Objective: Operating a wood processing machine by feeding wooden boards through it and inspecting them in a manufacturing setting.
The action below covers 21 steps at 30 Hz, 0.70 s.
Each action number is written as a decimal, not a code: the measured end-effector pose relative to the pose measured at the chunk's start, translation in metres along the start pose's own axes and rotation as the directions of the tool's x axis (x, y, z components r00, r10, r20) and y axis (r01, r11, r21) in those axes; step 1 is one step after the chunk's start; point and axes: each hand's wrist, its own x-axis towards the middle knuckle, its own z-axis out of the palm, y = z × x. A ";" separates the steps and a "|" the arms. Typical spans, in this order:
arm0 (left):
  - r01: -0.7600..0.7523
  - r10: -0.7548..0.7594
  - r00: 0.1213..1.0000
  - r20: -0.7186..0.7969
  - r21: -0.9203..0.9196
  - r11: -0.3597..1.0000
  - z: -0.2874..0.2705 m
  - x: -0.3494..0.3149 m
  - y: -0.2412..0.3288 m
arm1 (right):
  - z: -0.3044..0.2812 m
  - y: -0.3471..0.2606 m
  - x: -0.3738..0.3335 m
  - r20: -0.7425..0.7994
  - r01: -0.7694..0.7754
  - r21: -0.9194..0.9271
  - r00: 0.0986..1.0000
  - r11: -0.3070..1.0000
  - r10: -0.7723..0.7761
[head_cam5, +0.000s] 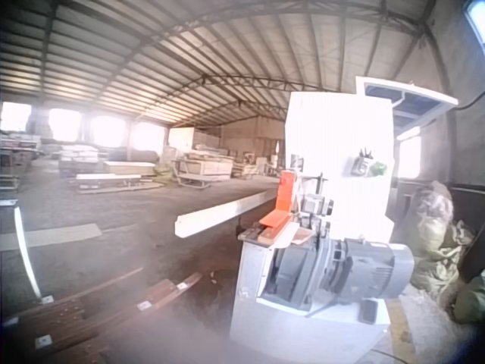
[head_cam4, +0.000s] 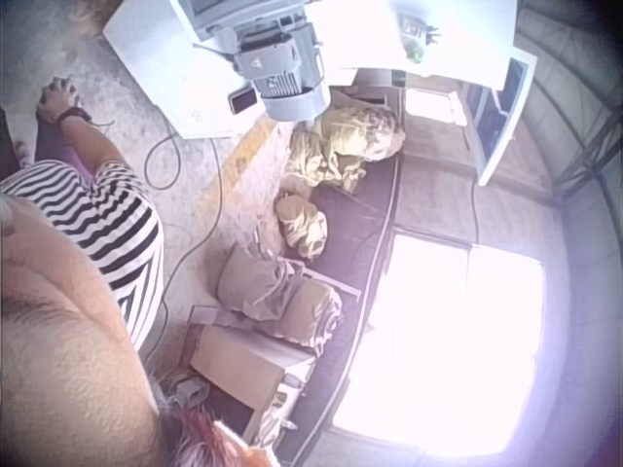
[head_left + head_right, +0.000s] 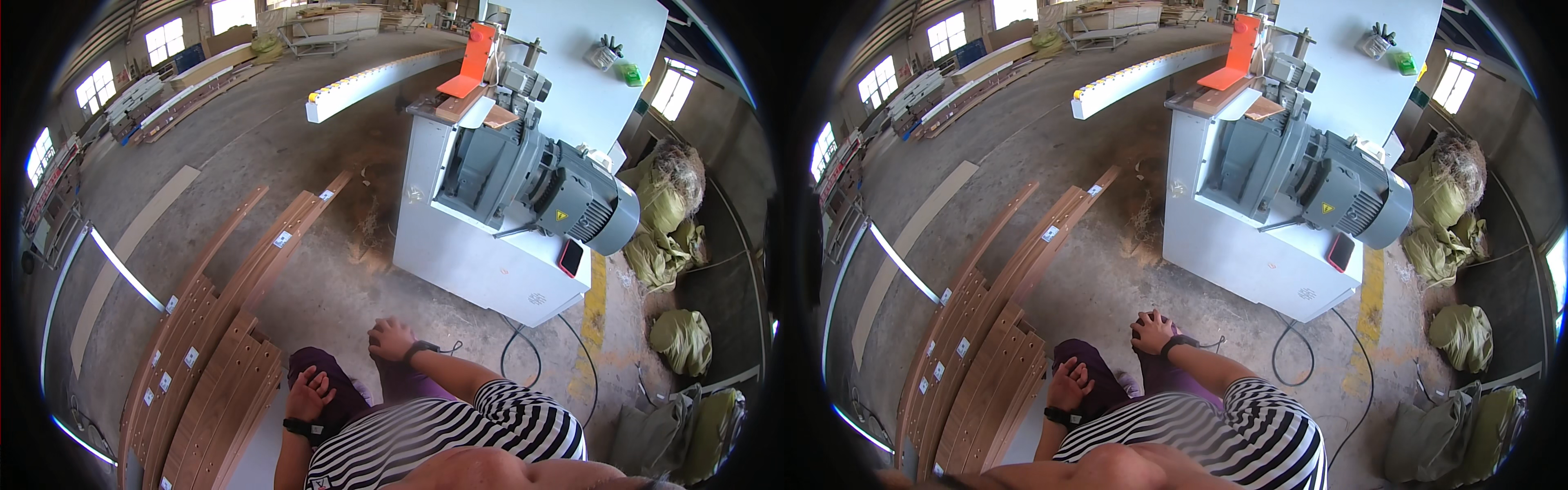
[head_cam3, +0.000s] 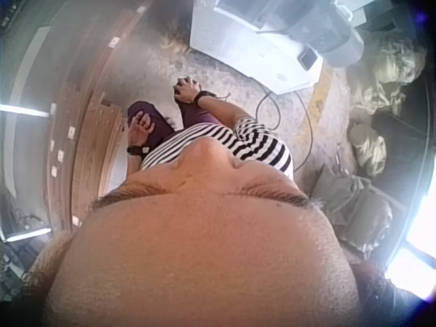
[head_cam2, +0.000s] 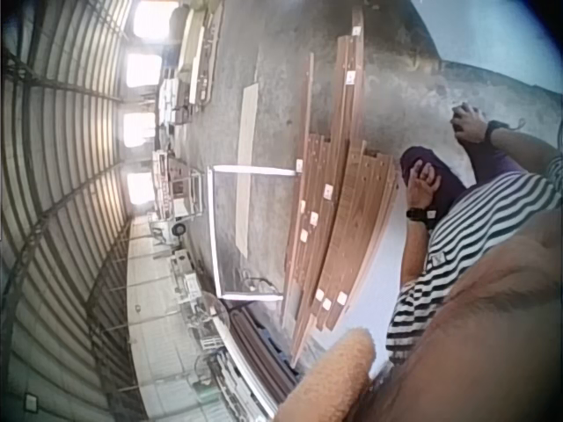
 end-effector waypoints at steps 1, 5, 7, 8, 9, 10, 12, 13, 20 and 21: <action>0.001 -0.001 1.000 0.008 -0.004 1.000 -0.001 0.000 0.000 | 0.000 0.000 0.000 -0.002 -0.001 0.001 1.000 1.000 0.001; 0.000 0.000 0.999 0.032 -0.008 1.000 -0.004 0.000 0.000 | -0.002 -0.001 -0.001 0.003 0.003 0.007 1.000 1.000 -0.003; 0.001 0.000 0.999 0.035 -0.009 1.000 -0.006 0.000 0.000 | -0.002 -0.002 -0.001 0.000 0.007 0.014 1.000 1.000 -0.007; 0.001 -0.001 0.999 0.038 -0.011 1.000 -0.006 -0.001 0.000 | 0.000 -0.001 -0.001 0.000 0.009 0.014 1.000 1.000 -0.009; -0.001 0.002 0.999 0.036 -0.012 1.000 -0.007 -0.001 0.000 | 0.002 0.000 0.001 -0.016 0.038 0.033 0.999 0.999 -0.037; -0.003 0.004 0.999 0.035 -0.014 1.000 -0.008 -0.002 0.000 | 0.006 0.003 0.003 -0.033 0.066 0.053 0.997 0.996 -0.064; 0.002 -0.001 0.999 0.042 -0.008 1.000 -0.001 0.000 0.000 | 0.016 0.040 0.037 0.009 0.075 0.281 0.997 0.957 -0.081; 0.012 -0.013 0.998 0.054 0.009 1.000 0.005 0.003 -0.001 | 0.022 0.070 0.060 0.043 0.070 0.492 0.994 0.868 -0.104; -0.020 0.020 1.000 0.012 -0.020 1.000 -0.010 -0.003 -0.002 | -0.240 0.116 0.106 -0.557 0.459 0.827 0.745 0.325 0.366; -0.011 0.012 1.000 0.023 -0.016 1.000 -0.005 0.001 -0.002 | -0.273 0.131 0.108 -0.542 0.516 0.837 0.737 0.182 0.403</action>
